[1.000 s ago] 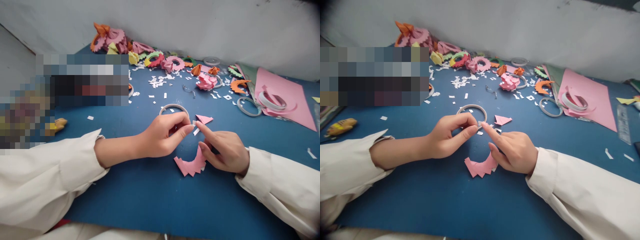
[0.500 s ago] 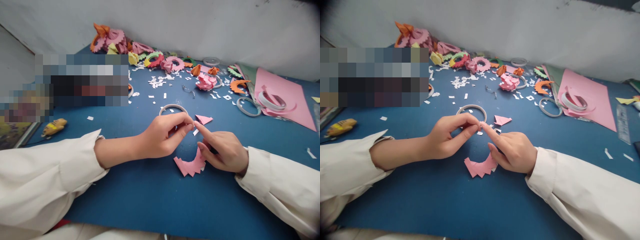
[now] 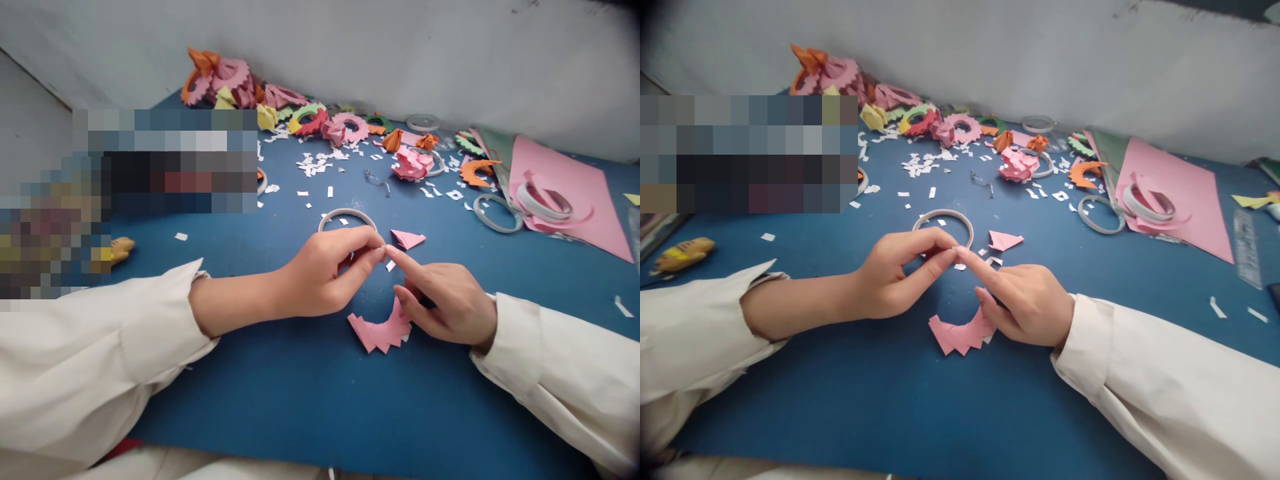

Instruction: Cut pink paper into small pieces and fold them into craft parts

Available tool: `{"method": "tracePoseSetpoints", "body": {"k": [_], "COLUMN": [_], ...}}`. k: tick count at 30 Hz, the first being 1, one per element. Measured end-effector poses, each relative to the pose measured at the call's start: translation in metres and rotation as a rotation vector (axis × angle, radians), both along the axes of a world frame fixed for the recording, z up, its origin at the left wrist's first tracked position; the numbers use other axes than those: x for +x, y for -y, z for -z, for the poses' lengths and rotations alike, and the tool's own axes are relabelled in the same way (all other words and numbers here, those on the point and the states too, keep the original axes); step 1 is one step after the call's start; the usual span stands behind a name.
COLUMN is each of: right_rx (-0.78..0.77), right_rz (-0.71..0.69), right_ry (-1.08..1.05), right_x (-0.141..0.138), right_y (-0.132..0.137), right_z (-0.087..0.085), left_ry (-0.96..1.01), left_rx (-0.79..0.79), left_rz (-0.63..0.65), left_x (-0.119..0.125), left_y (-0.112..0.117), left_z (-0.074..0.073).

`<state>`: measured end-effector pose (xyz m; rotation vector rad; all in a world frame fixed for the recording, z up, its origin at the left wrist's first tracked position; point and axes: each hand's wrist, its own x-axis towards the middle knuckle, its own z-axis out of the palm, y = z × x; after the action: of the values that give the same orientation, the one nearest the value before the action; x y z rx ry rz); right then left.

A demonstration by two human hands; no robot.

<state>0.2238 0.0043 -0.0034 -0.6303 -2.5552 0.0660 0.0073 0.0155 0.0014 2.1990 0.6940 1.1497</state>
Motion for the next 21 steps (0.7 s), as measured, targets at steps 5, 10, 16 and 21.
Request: {"method": "tracePoseSetpoints", "body": {"k": [5,10,16,21], "right_rx": [-0.008,-0.027,0.006,-0.006], "right_rz": [-0.009,-0.015,-0.069,-0.03], "right_ry": [0.016,0.005,-0.094,-0.07], "right_x": [-0.0001,0.0002,-0.0011,-0.0005], "right_y": [0.0002,-0.0006,-0.0008,-0.0009], "right_z": [0.0001,-0.0004,-0.0001,0.0003], "left_ry": [-0.004,-0.007,0.032,-0.001], "left_rx": [0.013,0.005,-0.153,-0.21], "left_rz": [0.0,-0.033,-0.091,-0.112], "left_x": [-0.0001,0.0007,0.0021,0.0017], "left_y": [-0.0002,0.0012,0.0012,0.0], "left_z": [-0.0007,-0.0031,-0.004,-0.0047]}}
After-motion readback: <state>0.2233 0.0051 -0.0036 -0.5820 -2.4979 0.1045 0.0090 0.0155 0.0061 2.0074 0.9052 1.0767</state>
